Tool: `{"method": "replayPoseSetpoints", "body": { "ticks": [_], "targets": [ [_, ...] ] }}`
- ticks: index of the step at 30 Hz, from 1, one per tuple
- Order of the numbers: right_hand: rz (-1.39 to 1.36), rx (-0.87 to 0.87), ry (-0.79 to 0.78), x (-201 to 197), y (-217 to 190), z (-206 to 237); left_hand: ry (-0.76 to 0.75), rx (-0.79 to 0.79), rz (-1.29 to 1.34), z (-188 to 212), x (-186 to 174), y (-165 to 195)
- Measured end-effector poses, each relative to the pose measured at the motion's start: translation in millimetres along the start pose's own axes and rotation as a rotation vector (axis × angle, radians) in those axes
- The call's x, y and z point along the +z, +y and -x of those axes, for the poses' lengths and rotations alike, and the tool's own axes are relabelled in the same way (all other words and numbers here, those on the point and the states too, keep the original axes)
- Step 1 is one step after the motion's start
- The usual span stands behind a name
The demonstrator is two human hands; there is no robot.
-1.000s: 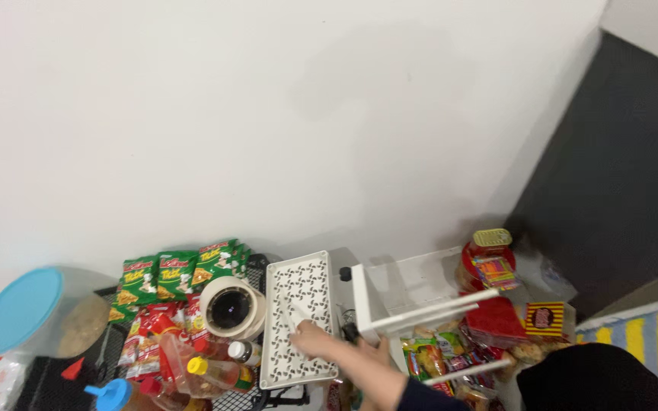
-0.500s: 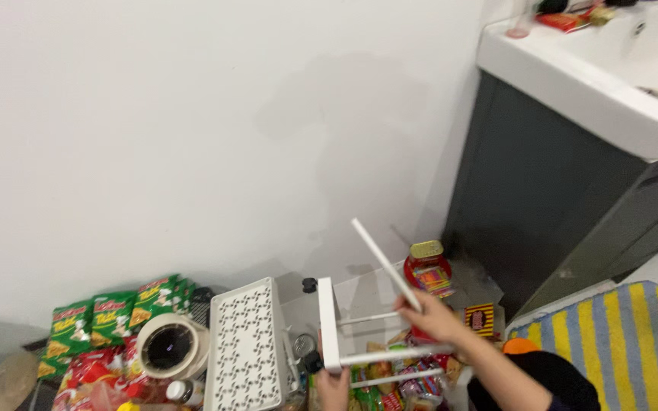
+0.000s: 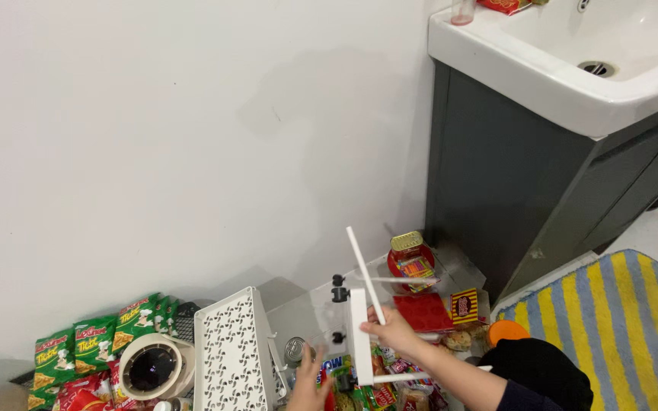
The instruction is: The person sits on the floor next to a sink and assembles a white multi-tier perforated storage rack, fitting the shelves together and inserting the white support poles, with snack packages and food containers spread on the floor around them.
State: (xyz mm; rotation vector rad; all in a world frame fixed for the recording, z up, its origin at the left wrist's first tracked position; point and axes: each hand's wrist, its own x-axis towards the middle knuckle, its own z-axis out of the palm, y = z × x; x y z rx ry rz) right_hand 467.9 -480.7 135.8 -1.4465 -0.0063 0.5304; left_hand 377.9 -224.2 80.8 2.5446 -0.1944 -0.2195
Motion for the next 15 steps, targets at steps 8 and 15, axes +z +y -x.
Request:
{"method": "replayPoseSetpoints", "body": {
  "ticks": [8, 15],
  "targets": [
    [0.110, -0.309, -0.066, 61.3, 30.7, 12.4, 0.300, 0.014, 0.504, 11.9, 18.0, 70.1],
    [0.289, -0.081, -0.259, 33.1, -3.2, 7.7, 0.708, -0.160, 0.403, 3.6, 20.2, 43.4]
  ]
}}
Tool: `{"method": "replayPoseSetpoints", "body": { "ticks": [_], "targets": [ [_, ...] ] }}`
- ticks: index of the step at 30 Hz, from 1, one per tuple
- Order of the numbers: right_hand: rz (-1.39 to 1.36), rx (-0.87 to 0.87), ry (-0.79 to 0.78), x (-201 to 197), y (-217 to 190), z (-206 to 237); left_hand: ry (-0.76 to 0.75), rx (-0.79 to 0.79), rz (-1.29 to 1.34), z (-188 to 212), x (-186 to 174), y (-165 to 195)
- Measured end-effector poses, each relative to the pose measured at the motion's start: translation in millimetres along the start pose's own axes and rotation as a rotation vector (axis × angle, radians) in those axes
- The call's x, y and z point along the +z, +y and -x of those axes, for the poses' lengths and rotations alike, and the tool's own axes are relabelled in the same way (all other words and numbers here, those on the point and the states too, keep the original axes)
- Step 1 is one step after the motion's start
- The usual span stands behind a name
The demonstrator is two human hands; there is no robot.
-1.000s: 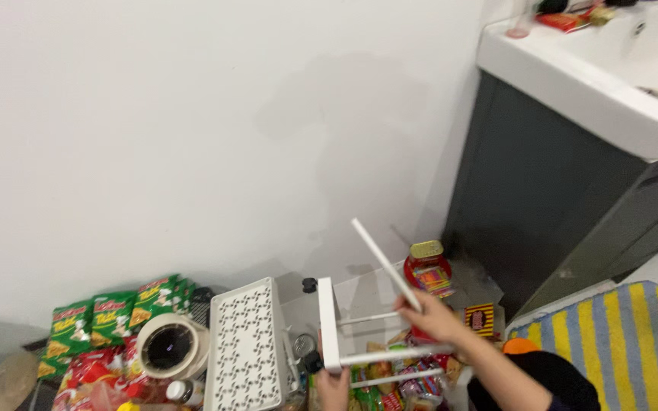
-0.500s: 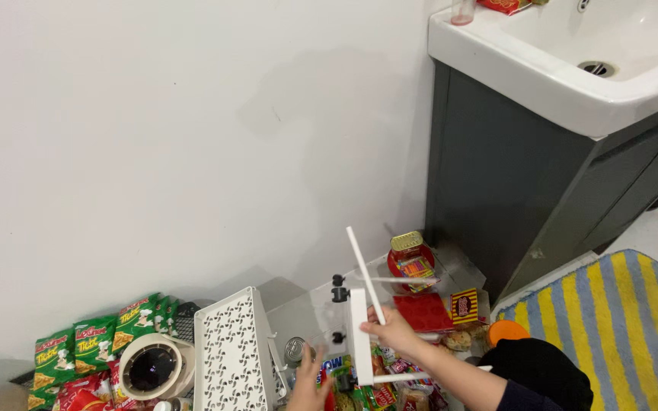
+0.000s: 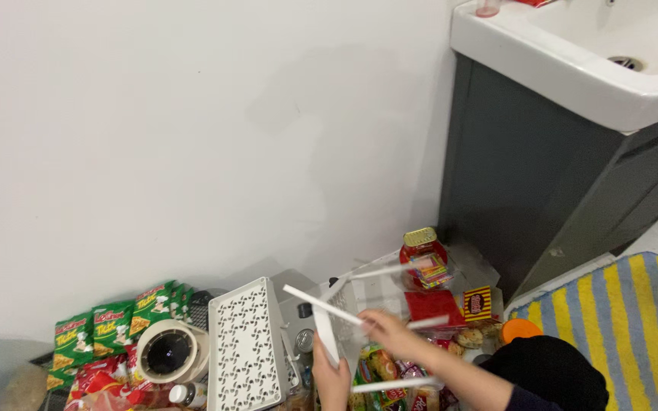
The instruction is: The person sits on the floor next to a sink and assembles a white multi-tier perforated storage rack, fitting the shelves together and inserting the white support poles, with snack packages and food containers spread on the floor around them.
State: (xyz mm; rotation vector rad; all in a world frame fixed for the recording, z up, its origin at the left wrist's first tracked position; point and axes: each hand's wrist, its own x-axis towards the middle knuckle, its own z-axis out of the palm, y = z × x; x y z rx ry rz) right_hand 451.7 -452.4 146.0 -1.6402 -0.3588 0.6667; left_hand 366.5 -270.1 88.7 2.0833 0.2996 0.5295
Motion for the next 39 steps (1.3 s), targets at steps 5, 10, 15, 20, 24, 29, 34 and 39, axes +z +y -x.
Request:
{"method": "replayPoseSetpoints", "body": {
  "ticks": [5, 10, 15, 20, 24, 29, 34, 39],
  "targets": [
    [0.664, -0.063, 0.216, -58.0, -33.6, 28.1, -0.001, -0.209, -0.023, -9.6, -14.6, -1.6],
    [0.802, -0.309, 0.373, -71.9, -35.5, 42.6, 0.007, -0.153, -0.023, -13.8, -24.2, 3.1],
    [0.852, -0.309, 0.354, -72.1, -32.0, 37.2, -0.026, -0.181, -0.017, -13.6, -20.7, -0.2],
    [0.978, -0.413, 0.390, -80.8, -35.1, 31.8, -0.068, -0.164, -0.043, -16.7, -22.7, -5.4],
    [1.104, -0.562, 0.481, -85.5, -32.6, 28.0, -0.107, -0.116, -0.075, -17.8, -26.4, -7.2],
    [1.032, -0.495, 0.467, -80.8, -26.7, 25.0, -0.165, -0.121, -0.118, -17.0, -28.8, -12.8],
    [0.903, -0.165, 0.358, -79.8, -33.4, 25.2, -0.154, 0.062, -0.087, -12.6, -29.9, -14.5],
    [0.801, 0.180, 0.134, -83.5, -40.6, 19.1, -0.203, -0.053, -0.086, -10.9, -33.8, 1.9]
  ]
}}
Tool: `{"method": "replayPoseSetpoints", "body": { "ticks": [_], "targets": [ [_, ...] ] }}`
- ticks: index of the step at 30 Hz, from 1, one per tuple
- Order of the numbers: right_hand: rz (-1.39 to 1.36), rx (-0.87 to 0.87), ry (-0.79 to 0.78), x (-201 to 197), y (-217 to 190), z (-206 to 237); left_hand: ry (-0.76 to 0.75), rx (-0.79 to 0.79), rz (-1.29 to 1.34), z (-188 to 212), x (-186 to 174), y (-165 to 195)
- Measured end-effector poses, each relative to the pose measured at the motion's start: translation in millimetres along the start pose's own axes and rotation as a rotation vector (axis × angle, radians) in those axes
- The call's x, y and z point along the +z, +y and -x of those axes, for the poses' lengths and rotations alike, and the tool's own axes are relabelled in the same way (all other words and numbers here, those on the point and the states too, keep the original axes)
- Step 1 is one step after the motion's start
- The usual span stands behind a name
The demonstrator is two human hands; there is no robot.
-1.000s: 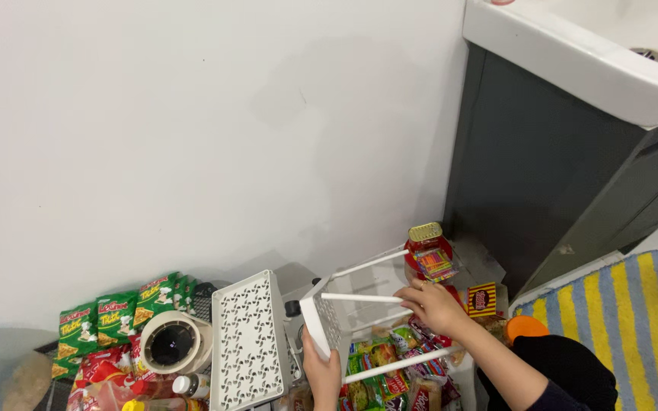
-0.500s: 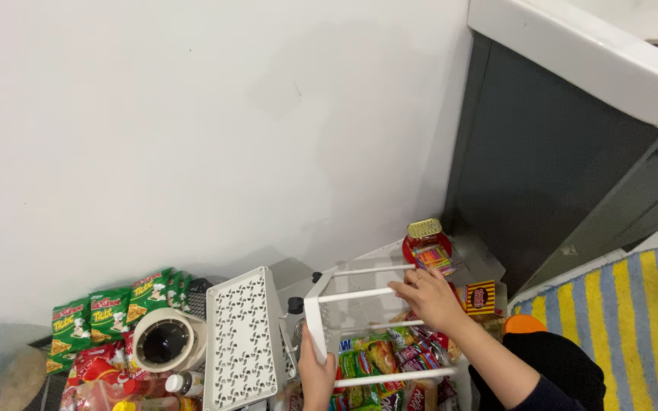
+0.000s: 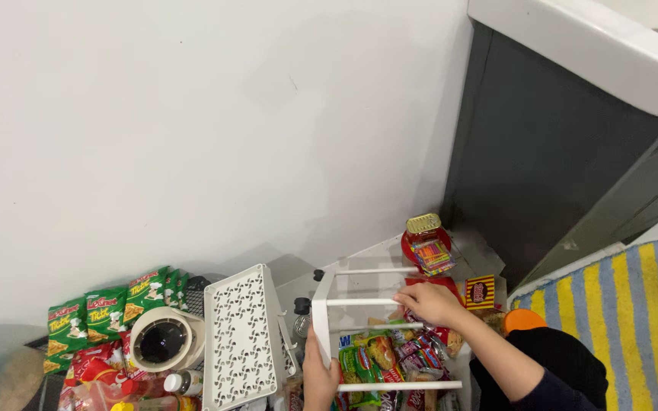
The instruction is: The person sits on the floor next to a sink and assembles a white multi-tier perforated storage rack, fitting the shelves together and inserting the white support poles, with snack packages and food containers spread on the floor around them.
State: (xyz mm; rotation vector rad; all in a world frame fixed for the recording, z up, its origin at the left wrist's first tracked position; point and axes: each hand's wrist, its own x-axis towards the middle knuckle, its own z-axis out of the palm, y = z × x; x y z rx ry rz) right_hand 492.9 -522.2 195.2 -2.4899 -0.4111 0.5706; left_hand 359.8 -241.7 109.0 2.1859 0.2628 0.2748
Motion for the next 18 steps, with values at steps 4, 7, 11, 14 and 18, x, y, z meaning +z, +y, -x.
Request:
{"method": "replayPoseSetpoints", "body": {
  "ticks": [4, 7, 11, 14, 18],
  "targets": [
    [0.072, -0.235, 0.243, 6.2, -0.2, -6.1, 0.068, -0.120, -0.027, -8.0, -7.3, 8.4],
    [0.203, -0.531, 0.601, 7.4, 3.2, -8.9, 0.139, -0.099, -0.068, -10.0, -12.3, 4.2],
    [0.088, -0.510, 0.574, 14.7, 4.3, -9.3, 0.155, -0.049, -0.111, -11.5, -13.3, -5.1],
    [-0.004, -0.402, 0.417, 25.0, 10.8, -16.3, 0.137, -0.044, -0.083, -10.5, -19.0, -9.8],
    [-0.143, -0.210, 0.078, 40.8, 38.8, -33.6, 0.081, -0.013, -0.067, -12.0, -30.6, -10.2]
  ]
}}
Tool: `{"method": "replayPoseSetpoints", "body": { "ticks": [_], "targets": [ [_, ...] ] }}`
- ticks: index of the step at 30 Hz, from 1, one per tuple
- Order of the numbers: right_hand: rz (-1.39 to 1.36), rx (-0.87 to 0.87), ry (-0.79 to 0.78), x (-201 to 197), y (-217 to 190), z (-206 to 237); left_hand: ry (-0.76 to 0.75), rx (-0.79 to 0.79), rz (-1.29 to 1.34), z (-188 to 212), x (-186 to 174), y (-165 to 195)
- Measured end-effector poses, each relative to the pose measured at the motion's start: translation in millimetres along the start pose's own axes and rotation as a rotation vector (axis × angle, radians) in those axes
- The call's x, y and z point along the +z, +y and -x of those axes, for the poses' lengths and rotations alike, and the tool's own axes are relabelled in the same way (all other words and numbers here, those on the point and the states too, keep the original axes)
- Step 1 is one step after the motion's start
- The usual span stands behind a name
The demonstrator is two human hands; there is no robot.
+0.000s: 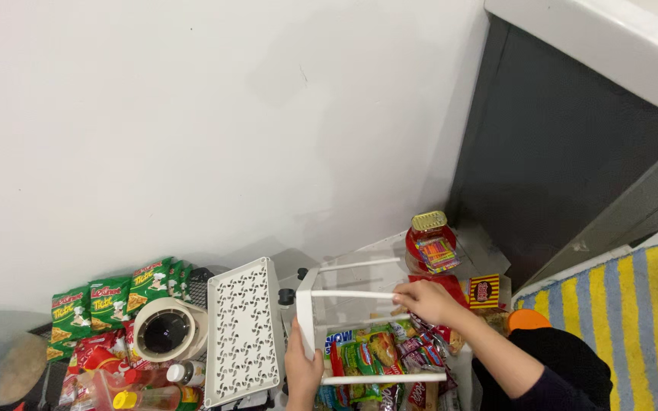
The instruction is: The person sits on the floor next to a sink and assembles a white multi-tier perforated storage rack, fitting the shelves together and inserting the white support poles, with snack packages and food containers spread on the floor around them.
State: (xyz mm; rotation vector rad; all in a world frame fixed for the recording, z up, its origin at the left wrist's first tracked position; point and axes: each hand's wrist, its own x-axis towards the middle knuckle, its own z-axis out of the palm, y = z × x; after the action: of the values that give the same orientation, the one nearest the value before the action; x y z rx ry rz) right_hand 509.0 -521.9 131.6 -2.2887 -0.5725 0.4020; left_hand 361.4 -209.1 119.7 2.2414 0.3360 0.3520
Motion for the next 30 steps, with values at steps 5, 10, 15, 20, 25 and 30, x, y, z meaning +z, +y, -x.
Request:
{"method": "replayPoseSetpoints", "body": {
  "ticks": [5, 10, 15, 20, 25, 30],
  "targets": [
    [-0.580, 0.139, -0.409, -3.4, 27.5, -3.0, -0.082, 0.004, 0.013, 4.1, -4.0, 6.6],
    [-0.042, -0.010, 0.019, -21.6, -6.4, 10.0, 0.038, 0.052, 0.003, 4.8, 2.0, 6.4],
    [0.191, -0.354, 0.485, -31.3, -34.7, 17.6, 0.065, -0.013, -0.037, 0.5, 12.7, -1.7],
    [0.001, 0.077, 0.095, -40.6, -31.9, 8.5, 0.012, -0.054, 0.009, 3.6, 17.8, 3.4],
    [-0.058, 0.265, 0.006, -43.0, -25.7, 7.0, 0.030, -0.034, -0.034, 1.1, 15.5, 20.0],
    [-0.305, 0.137, 0.526, -65.9, 18.9, 3.6, 0.103, -0.476, 0.171, -11.6, 22.1, 19.5]
  ]
}}
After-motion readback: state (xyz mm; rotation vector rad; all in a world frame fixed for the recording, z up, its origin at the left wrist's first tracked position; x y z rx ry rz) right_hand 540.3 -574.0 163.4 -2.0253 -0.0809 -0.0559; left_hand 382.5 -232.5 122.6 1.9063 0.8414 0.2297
